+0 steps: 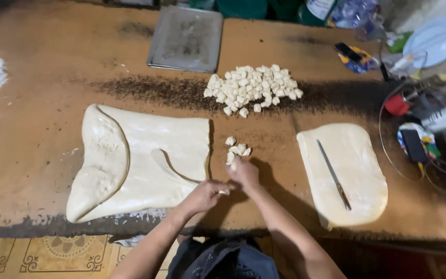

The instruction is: Cutting and portioning dough into small pieces for baking

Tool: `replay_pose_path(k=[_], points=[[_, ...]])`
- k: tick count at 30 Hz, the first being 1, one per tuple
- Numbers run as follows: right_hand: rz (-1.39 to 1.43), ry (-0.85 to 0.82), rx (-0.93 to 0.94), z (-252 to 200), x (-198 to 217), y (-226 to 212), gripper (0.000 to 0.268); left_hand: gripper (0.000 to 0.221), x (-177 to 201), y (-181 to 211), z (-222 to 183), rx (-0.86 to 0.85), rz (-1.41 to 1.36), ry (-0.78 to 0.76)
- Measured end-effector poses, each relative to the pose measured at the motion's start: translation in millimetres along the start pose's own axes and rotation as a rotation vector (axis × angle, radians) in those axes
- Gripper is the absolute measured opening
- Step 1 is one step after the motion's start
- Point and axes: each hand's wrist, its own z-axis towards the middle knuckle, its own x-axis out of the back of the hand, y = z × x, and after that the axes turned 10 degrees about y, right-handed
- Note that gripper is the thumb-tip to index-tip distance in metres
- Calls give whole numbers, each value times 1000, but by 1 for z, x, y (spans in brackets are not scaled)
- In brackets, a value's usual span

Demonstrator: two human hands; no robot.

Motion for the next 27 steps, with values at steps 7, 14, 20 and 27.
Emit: replay_pose_path(k=[7, 14, 20, 27], points=[[702, 218, 176, -23, 26, -106, 34, 121, 46, -141, 16, -20, -5, 39], [624, 373, 313, -12, 4, -113, 27, 19, 73, -119, 13, 178, -58, 74], [555, 483, 369, 2, -25, -113, 30, 12, 68, -109, 12, 105, -97, 138], [2, 4, -34, 26, 7, -90, 44, 25, 97, 13, -7, -25, -27, 84]])
